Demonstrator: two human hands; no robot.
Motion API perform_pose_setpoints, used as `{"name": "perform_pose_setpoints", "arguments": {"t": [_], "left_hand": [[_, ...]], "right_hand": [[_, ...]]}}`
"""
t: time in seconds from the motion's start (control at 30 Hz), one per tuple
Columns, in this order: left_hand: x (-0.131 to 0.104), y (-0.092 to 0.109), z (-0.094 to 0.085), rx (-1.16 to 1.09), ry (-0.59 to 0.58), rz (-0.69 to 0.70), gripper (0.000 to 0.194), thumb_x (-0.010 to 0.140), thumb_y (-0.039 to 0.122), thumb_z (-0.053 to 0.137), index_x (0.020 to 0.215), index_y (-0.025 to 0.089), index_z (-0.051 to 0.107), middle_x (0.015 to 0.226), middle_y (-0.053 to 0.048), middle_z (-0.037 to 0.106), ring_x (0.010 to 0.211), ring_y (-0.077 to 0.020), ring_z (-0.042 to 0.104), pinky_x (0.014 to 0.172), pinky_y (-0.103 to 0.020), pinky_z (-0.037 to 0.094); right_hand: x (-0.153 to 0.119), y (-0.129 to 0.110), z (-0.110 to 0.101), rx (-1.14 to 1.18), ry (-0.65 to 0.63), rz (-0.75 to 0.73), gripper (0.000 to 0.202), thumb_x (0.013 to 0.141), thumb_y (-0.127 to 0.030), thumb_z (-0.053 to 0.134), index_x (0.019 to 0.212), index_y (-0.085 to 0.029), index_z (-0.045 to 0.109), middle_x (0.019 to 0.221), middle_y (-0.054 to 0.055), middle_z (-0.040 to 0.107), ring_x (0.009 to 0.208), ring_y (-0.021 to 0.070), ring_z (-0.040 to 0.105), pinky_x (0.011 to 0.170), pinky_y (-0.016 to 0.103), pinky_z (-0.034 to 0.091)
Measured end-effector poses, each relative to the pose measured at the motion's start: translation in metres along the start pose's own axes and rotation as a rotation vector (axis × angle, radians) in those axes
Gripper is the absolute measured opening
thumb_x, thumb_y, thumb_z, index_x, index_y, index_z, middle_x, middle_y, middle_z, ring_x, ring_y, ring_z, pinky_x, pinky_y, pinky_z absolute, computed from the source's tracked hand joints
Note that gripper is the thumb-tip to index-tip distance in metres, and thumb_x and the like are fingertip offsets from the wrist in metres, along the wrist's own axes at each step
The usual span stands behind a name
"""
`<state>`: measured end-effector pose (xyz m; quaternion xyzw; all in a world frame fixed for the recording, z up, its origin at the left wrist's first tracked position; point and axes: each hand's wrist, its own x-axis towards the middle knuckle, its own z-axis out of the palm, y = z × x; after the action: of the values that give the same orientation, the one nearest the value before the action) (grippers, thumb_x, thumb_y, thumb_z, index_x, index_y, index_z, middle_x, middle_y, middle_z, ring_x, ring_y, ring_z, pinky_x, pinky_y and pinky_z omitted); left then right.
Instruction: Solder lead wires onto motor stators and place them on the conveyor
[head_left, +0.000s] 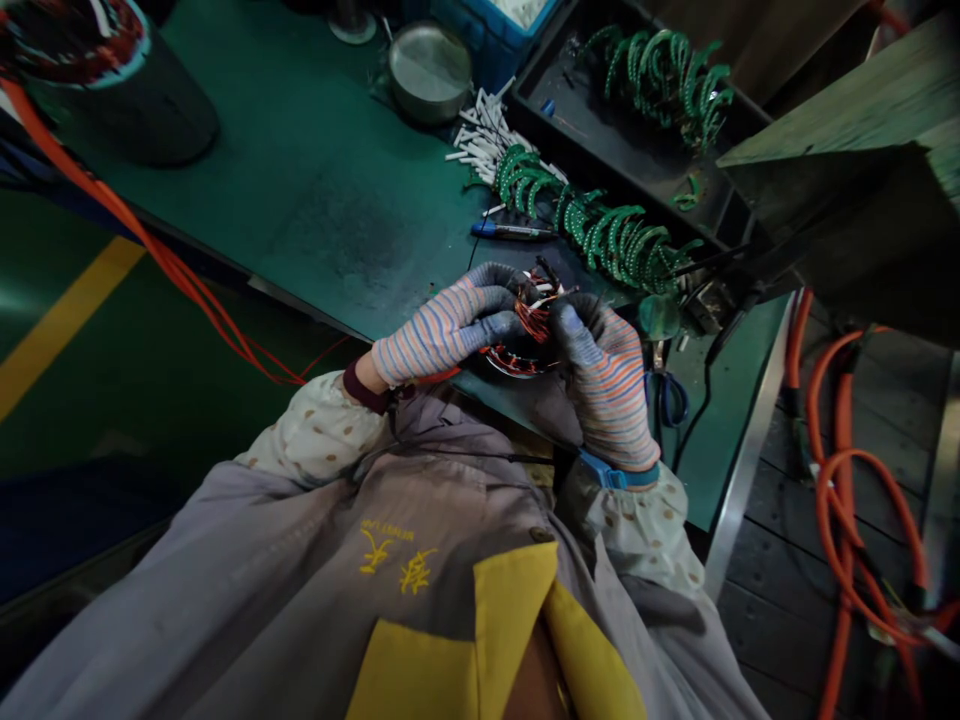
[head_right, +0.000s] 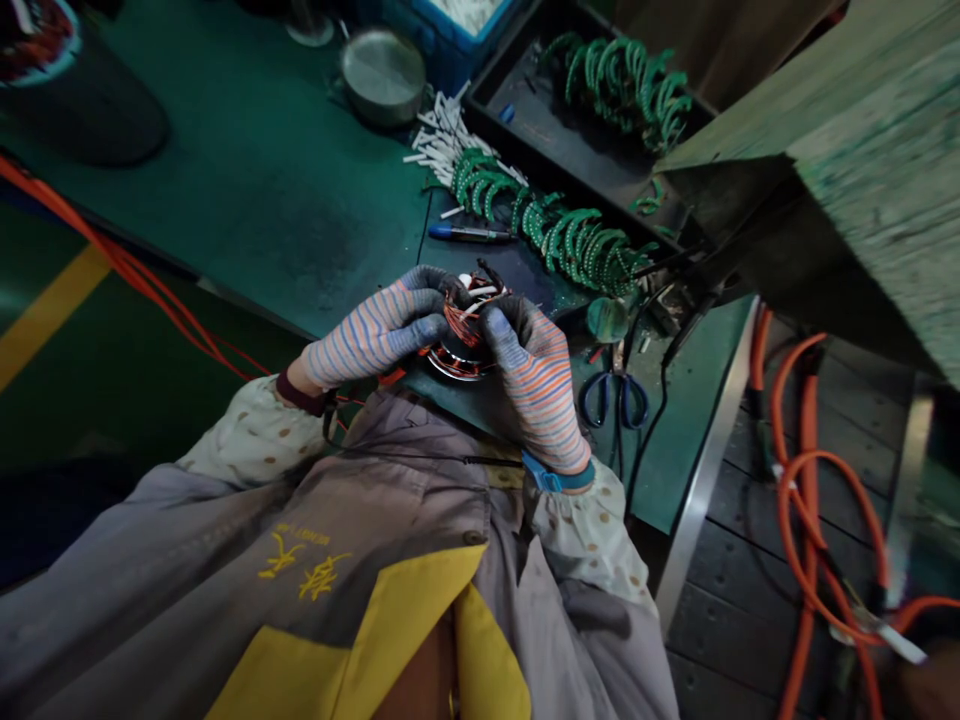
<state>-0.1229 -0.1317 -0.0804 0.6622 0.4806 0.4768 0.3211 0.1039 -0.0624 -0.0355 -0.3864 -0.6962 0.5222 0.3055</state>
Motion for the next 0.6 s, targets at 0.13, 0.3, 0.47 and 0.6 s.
{"name": "perform_pose_setpoints", "arguments": {"t": [0.13, 0.3, 0.47, 0.6], "left_hand": [[0.000, 0.003, -0.001, 0.032, 0.049, -0.034, 0.086, 0.118, 0.095, 0.045, 0.125, 0.021, 0.086, 0.147, -0.019, 0.079, 0.138, -0.0354, 0.074, 0.130, -0.050, 0.058], [0.007, 0.010, -0.002, 0.069, 0.121, -0.055, 0.078, 0.121, 0.088, 0.049, 0.121, 0.021, 0.088, 0.134, -0.015, 0.084, 0.128, -0.0338, 0.078, 0.121, -0.049, 0.061], [0.012, 0.010, 0.004, 0.046, 0.126, -0.044, 0.077, 0.122, 0.086, 0.049, 0.105, 0.021, 0.087, 0.122, -0.015, 0.083, 0.119, -0.0328, 0.078, 0.115, -0.048, 0.063], [0.010, 0.008, 0.010, -0.020, 0.142, -0.068, 0.073, 0.122, 0.083, 0.050, 0.104, 0.023, 0.086, 0.131, -0.015, 0.082, 0.126, -0.0332, 0.077, 0.124, -0.049, 0.062]], "right_hand": [[0.001, 0.001, -0.002, -0.026, 0.006, -0.032, 0.061, 0.103, -0.089, 0.082, 0.103, -0.028, 0.083, 0.099, 0.003, 0.084, 0.093, 0.0244, 0.075, 0.088, 0.039, 0.070], [-0.002, -0.001, -0.004, 0.030, -0.037, -0.003, 0.063, 0.094, -0.090, 0.091, 0.097, -0.027, 0.085, 0.092, 0.002, 0.083, 0.088, 0.0243, 0.075, 0.083, 0.038, 0.069], [-0.001, 0.001, 0.001, 0.119, 0.000, 0.048, 0.062, 0.091, -0.087, 0.095, 0.090, -0.026, 0.085, 0.087, 0.001, 0.082, 0.081, 0.0215, 0.071, 0.076, 0.035, 0.065], [0.002, 0.001, 0.003, 0.095, -0.007, 0.066, 0.065, 0.093, -0.089, 0.091, 0.088, -0.025, 0.082, 0.085, 0.001, 0.078, 0.080, 0.0206, 0.068, 0.075, 0.035, 0.064]]}}
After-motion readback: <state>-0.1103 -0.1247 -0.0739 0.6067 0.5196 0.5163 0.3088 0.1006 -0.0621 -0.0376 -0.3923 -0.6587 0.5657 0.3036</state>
